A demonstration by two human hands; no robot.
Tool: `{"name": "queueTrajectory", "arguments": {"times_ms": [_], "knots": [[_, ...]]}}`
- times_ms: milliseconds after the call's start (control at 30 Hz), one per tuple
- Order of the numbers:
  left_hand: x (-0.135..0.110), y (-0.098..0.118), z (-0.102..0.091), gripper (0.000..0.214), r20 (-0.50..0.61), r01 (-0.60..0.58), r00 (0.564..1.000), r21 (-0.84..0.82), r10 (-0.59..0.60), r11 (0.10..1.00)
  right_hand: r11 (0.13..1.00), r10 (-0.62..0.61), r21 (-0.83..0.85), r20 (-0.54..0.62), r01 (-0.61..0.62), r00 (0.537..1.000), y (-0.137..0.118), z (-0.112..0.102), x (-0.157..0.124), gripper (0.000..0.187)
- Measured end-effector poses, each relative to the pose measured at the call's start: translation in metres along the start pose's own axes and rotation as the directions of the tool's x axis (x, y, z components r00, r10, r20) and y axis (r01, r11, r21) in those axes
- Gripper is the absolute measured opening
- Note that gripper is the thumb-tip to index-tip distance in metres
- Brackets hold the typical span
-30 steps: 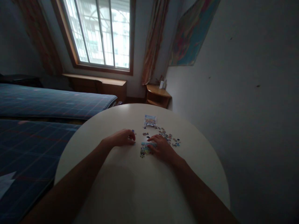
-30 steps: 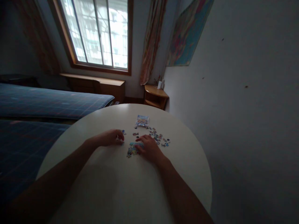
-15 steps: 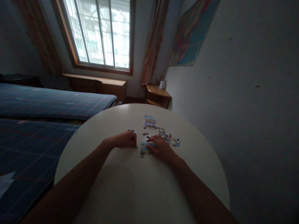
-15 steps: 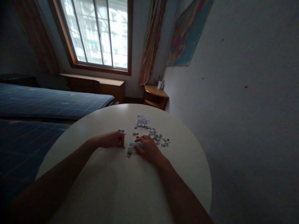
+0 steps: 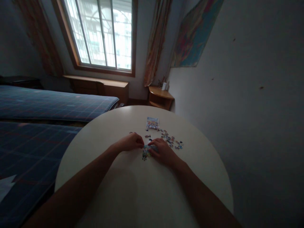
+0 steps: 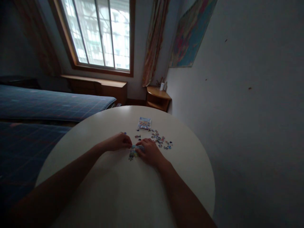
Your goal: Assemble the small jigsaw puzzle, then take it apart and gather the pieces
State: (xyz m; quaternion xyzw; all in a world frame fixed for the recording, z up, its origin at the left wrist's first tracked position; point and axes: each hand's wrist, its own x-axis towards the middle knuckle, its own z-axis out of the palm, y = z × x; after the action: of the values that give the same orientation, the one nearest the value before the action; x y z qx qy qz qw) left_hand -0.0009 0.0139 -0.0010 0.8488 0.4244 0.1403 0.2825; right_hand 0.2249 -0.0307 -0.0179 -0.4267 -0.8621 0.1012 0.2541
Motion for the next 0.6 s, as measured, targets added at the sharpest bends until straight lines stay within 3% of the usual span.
{"name": "queueTrajectory", "arguments": {"times_ms": [233, 600], "knots": [[0.003, 0.009, 0.013, 0.021, -0.059, 0.061, 0.997, 0.053, -0.058, 0.997, 0.999, -0.032, -0.021, 0.008, 0.032, 0.999, 0.0, 0.0, -0.001, 0.022], [0.001, 0.017, 0.016, 0.016, -0.114, 0.095, 0.99, 0.155, -0.078, 0.983, 0.998, -0.057, -0.033, 0.003, 0.058, 0.998, -0.001, 0.0, -0.001, 0.018]]}}
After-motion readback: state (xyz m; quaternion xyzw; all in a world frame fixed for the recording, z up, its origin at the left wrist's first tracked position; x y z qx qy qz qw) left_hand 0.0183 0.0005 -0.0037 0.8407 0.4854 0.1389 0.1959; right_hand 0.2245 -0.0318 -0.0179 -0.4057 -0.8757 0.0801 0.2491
